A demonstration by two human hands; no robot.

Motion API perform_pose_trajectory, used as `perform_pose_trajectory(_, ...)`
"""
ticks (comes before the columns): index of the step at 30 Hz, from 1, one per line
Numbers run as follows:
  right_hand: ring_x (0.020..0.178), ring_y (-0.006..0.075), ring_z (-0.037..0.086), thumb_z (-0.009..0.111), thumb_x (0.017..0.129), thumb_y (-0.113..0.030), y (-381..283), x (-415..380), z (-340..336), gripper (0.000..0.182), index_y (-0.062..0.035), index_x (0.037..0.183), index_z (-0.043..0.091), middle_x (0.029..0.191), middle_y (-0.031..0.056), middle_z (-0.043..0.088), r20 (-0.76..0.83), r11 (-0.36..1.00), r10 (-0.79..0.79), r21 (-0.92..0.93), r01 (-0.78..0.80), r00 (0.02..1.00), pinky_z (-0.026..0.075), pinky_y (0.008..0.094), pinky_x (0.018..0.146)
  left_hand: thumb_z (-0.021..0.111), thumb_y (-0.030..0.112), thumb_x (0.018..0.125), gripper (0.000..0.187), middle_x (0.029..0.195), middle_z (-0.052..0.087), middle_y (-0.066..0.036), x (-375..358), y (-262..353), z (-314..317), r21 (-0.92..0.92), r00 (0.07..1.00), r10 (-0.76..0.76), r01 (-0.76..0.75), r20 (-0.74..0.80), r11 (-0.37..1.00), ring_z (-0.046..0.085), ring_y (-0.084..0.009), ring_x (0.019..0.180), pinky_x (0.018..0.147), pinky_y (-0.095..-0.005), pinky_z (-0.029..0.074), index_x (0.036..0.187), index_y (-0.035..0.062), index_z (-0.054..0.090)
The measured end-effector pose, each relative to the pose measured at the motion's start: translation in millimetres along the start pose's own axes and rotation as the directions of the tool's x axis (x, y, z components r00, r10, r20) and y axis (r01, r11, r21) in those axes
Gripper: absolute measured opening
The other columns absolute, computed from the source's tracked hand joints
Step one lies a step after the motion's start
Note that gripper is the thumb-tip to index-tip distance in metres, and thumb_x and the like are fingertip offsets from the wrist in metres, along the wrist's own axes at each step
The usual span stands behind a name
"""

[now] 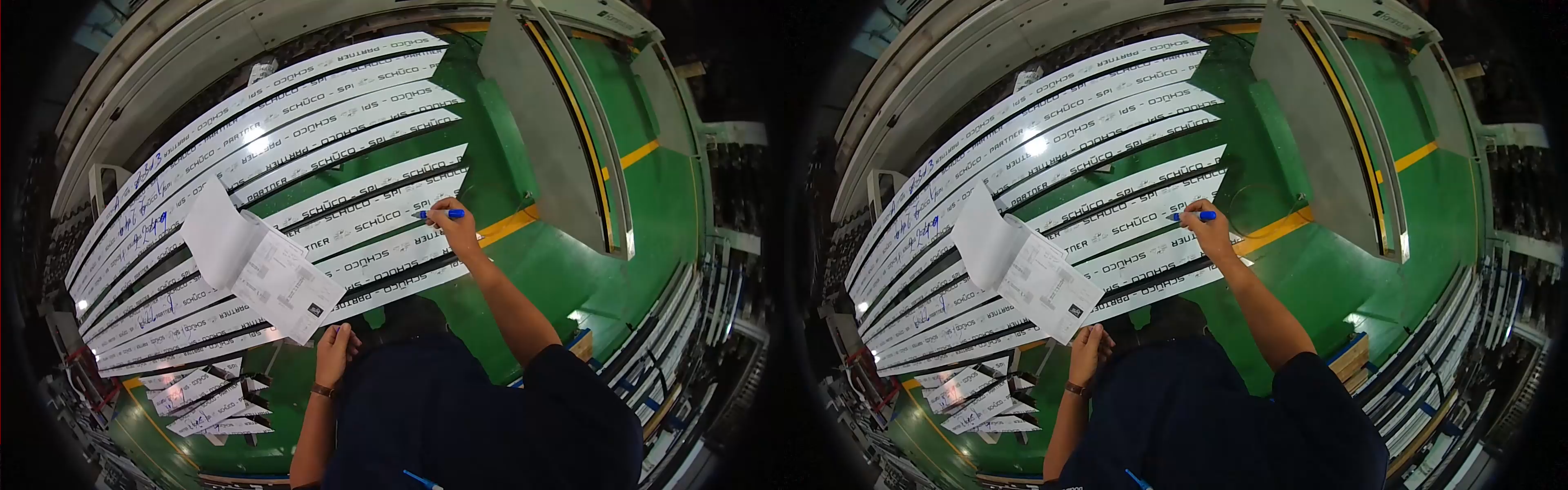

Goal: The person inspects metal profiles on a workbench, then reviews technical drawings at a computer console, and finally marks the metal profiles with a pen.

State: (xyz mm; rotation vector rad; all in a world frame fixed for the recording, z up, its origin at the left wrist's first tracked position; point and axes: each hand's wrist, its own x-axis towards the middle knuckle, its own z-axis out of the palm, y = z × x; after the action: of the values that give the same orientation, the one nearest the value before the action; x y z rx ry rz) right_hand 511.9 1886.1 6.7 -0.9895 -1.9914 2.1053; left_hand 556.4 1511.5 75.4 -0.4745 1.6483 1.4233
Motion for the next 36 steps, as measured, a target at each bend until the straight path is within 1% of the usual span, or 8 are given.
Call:
perform_pose_trajectory(8,0.077,0.0102,0.067,0.072,0.092,-0.016,0,21,17,0.023,-0.0019,0.11,0.075,0.089,0.0059,0.075,0.051,0.995,0.091,-0.046,-0.089,0.994,0.051,0.024,0.074,0.061,0.041,0.104,0.033,0.08,0.069,-0.001,-1,-18,13,-0.047,0.996,0.0,-0.005,-0.094,0.999,0.058,-0.0057,0.064,0.056,-0.0214,0.043,0.091,0.01,0.063)
perform_pose_trajectory(15,0.071,0.0071,0.058,0.071,0.091,-0.011,13,27,24,0.026,-0.0034,0.115,0.076,0.082,0.0002,0.069,0.193,0.921,-0.326,-0.155,0.357,0.925,0.048,0.0212,0.069,0.064,0.036,0.103,0.029,0.08,0.069,-0.001,-2,-25,16,-0.08,0.991,0.007,-0.017,-0.133,0.997,0.058,-0.0057,0.066,0.058,-0.0223,0.045,0.093,0.0094,0.063)
perform_pose_trajectory(18,0.066,0.0055,0.056,0.072,0.091,-0.013,9,22,21,0.025,-0.0041,0.114,0.077,0.077,-0.0007,0.066,0.219,1.0,0.014,-0.006,-0.013,0.976,0.047,0.021,0.063,0.064,0.035,0.103,0.028,0.081,0.069,-0.002,-5,-23,15,-0.088,0.989,-0.008,-0.004,-0.146,0.996,0.059,-0.0061,0.067,0.059,-0.0226,0.045,0.094,0.0088,0.063)
perform_pose_trajectory(21,0.064,0.0041,0.055,0.072,0.092,-0.014,7,21,20,0.025,-0.0049,0.114,0.077,0.075,-0.001,0.065,0.216,0.999,0.032,0.002,-0.034,0.976,0.046,0.0211,0.059,0.064,0.035,0.103,0.028,0.082,0.07,-0.002,-5,-22,15,-0.058,0.988,-0.005,-0.003,-0.152,0.998,0.06,-0.0066,0.068,0.059,-0.0229,0.046,0.096,0.0083,0.064)
perform_pose_trajectory(24,0.063,0.005,0.057,0.072,0.092,-0.017,3,20,21,0.023,-0.0036,0.11,0.076,0.074,0.0013,0.067,0.147,0.997,-0.002,-0.082,0.014,0.989,0.047,0.0228,0.059,0.064,0.035,0.103,0.028,0.082,0.07,-0.002,-4,-22,14,-0.028,0.988,0.0,-0.005,-0.157,1.0,0.06,-0.0069,0.068,0.06,-0.023,0.046,0.097,0.0079,0.064)
perform_pose_trajectory(27,0.067,0.0079,0.06,0.073,0.091,-0.018,-3,16,22,0.022,-0.0026,0.107,0.075,0.077,0.0052,0.069,0.08,0.949,-0.149,-0.269,0.165,0.986,0.05,0.0257,0.064,0.064,0.035,0.103,0.028,0.082,0.07,-0.002,-2,-21,13,-0.011,0.987,0.006,-0.008,-0.16,1.0,0.061,-0.007,0.068,0.06,-0.0231,0.047,0.097,0.0077,0.064)
perform_pose_trajectory(30,0.073,0.0141,0.066,0.074,0.088,-0.018,0,21,21,0.023,-0.0035,0.107,0.073,0.083,0.0099,0.071,0.19,0.875,-0.284,-0.348,0.335,0.94,0.053,0.0296,0.07,0.064,0.035,0.103,0.028,0.082,0.07,-0.002,0,-22,12,-0.017,0.987,0.005,-0.008,-0.158,1.0,0.061,-0.0069,0.068,0.06,-0.023,0.047,0.096,0.0078,0.064)
perform_pose_trajectory(36,0.081,0.0258,0.071,0.075,0.087,-0.019,0,18,27,0.023,-0.0056,0.106,0.073,0.093,0.0133,0.074,0.156,0.767,-0.424,-0.462,0.446,0.892,0.056,0.0342,0.073,0.064,0.035,0.103,0.029,0.081,0.071,-0.003,-1,-20,11,-0.012,0.986,-0.002,0.0,-0.167,1.0,0.061,-0.0065,0.067,0.059,-0.0225,0.047,0.094,0.0078,0.064)
